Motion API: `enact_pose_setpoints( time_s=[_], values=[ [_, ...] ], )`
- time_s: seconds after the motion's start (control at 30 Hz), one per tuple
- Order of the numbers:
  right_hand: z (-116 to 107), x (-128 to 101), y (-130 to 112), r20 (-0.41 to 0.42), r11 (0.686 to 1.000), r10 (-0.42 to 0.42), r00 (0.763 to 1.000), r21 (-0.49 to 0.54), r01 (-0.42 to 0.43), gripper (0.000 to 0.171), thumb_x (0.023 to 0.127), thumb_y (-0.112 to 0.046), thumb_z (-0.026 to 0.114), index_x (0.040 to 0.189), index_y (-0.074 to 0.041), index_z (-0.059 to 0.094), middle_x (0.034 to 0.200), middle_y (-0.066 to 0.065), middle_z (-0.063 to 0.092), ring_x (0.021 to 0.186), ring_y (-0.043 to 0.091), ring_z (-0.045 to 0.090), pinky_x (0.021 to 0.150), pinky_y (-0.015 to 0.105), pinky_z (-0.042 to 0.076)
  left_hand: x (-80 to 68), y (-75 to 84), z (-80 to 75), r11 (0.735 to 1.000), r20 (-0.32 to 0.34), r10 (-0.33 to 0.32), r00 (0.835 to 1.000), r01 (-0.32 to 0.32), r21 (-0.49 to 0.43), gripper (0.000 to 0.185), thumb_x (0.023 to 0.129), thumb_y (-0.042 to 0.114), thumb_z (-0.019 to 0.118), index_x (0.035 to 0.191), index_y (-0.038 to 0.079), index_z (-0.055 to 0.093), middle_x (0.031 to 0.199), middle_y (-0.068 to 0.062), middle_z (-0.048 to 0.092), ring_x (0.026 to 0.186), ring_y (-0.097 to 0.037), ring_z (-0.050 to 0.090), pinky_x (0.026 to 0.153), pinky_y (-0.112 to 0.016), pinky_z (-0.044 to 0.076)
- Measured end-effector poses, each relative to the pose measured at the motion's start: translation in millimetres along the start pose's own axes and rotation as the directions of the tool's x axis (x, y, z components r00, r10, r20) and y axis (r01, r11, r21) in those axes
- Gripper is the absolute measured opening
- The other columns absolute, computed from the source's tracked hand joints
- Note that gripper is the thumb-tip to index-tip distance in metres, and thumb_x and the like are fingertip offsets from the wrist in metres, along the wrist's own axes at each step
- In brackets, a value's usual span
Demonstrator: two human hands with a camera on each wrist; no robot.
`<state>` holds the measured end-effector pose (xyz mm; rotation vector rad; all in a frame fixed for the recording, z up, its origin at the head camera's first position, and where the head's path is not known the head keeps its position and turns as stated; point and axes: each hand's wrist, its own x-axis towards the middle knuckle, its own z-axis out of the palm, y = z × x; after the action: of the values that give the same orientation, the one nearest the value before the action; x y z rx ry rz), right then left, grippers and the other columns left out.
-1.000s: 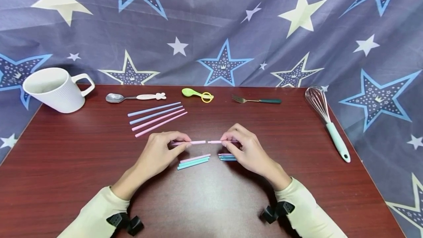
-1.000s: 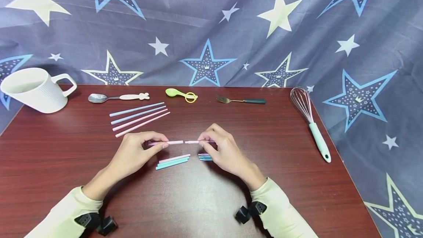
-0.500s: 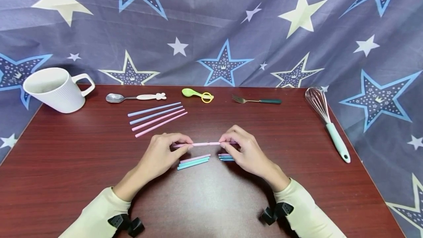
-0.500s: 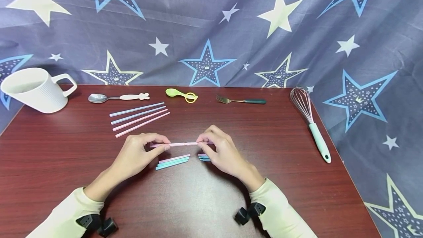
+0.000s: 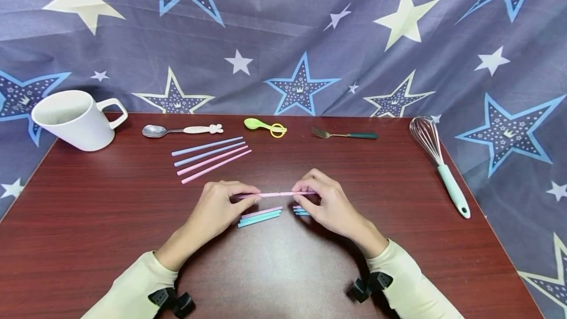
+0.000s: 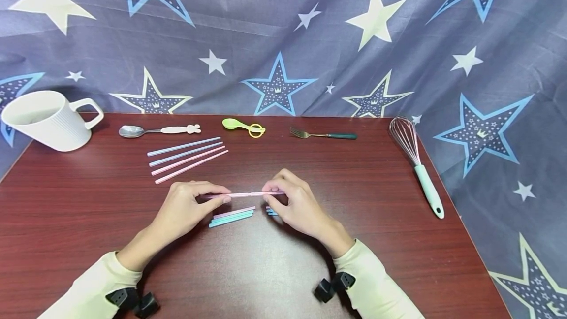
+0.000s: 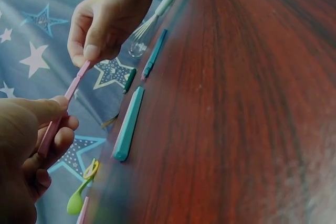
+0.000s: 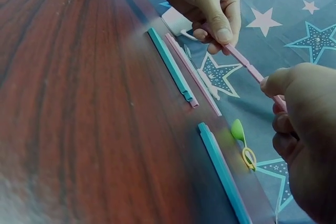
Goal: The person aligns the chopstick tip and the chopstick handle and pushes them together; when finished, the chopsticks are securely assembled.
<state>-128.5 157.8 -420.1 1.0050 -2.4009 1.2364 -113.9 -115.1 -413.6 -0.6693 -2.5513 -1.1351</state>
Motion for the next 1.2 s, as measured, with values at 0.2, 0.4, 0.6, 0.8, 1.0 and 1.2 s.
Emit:
enact_pose_setpoints(
  time_s=[0.2, 0.4, 0.6, 0.8, 1.0, 1.2],
  values=[
    [0.7, -0.5, -1.0, 0.008, 1.0, 0.004, 1.0, 0.007, -0.004, 0.007, 0.092, -0.006, 0.076, 0.097, -0.011, 0.075, 0.09, -0.003, 0.066, 0.08, 0.008, 0.061, 0.069, 0.021, 0.05, -0.9, 2.9, 0.3, 1.0, -0.007, 0.01, 1.0, -0.01, 0.03, 0.007, 0.085, 0.022, 0.086, 0.092, 0.024, 0.083, 0.085, 0.011, 0.079, 0.071, -0.003, 0.065, 0.064, -0.025, 0.05],
    [0.6, -0.5, -3.9, 0.024, 0.999, 0.04, 0.999, 0.009, -0.041, 0.003, 0.094, -0.008, 0.075, 0.095, -0.011, 0.073, 0.091, -0.004, 0.065, 0.082, 0.005, 0.059, 0.071, 0.019, 0.05, -2.0, 4.1, 1.9, 0.997, -0.023, 0.038, 0.999, -0.036, 0.063, 0.006, 0.085, 0.022, 0.086, 0.091, 0.023, 0.083, 0.084, 0.011, 0.08, 0.063, -0.003, 0.057, 0.058, -0.021, 0.041],
    [1.1, -1.1, -4.0, 0.022, 0.999, 0.034, 0.999, 0.009, -0.034, 0.002, 0.095, -0.008, 0.074, 0.095, -0.009, 0.072, 0.092, -0.003, 0.065, 0.082, 0.006, 0.058, 0.07, 0.019, 0.049, -2.7, 3.4, 3.9, 0.993, -0.044, 0.089, 0.995, -0.085, 0.077, 0.006, 0.084, 0.021, 0.086, 0.089, 0.023, 0.083, 0.081, 0.012, 0.079, 0.057, -0.001, 0.043, 0.053, -0.018, 0.032],
    [1.5, -1.0, -5.1, 0.019, 1.0, 0.028, 0.999, 0.011, -0.028, 0.005, 0.093, -0.005, 0.075, 0.095, -0.009, 0.071, 0.091, -0.003, 0.065, 0.082, 0.006, 0.058, 0.069, 0.019, 0.048, -3.7, 1.1, 4.8, 0.989, -0.047, 0.133, 0.99, -0.129, 0.077, 0.006, 0.084, 0.02, 0.085, 0.088, 0.024, 0.082, 0.077, 0.014, 0.077, 0.057, 0.0, 0.038, 0.053, -0.018, 0.031],
    [1.9, -1.1, -4.5, 0.005, 1.0, 0.01, 1.0, 0.013, -0.01, 0.009, 0.091, 0.0, 0.075, 0.094, -0.008, 0.072, 0.09, -0.002, 0.065, 0.08, 0.007, 0.058, 0.068, 0.019, 0.048, -4.2, -0.3, 6.4, 0.987, -0.042, 0.155, 0.987, -0.153, 0.039, 0.007, 0.086, 0.016, 0.084, 0.087, 0.022, 0.08, 0.074, 0.013, 0.075, 0.057, 0.0, 0.039, 0.052, -0.013, 0.028],
    [1.9, -1.9, -3.9, -0.005, 1.0, -0.002, 1.0, 0.014, 0.002, 0.01, 0.091, 0.0, 0.075, 0.094, -0.009, 0.071, 0.089, -0.001, 0.065, 0.079, 0.008, 0.058, 0.068, 0.019, 0.048, -3.7, -1.1, 7.9, 0.983, -0.038, 0.184, 0.982, -0.184, 0.021, 0.008, 0.086, 0.014, 0.083, 0.086, 0.021, 0.079, 0.073, 0.011, 0.074, 0.057, 0.0, 0.039, 0.051, -0.012, 0.027]
  ],
)
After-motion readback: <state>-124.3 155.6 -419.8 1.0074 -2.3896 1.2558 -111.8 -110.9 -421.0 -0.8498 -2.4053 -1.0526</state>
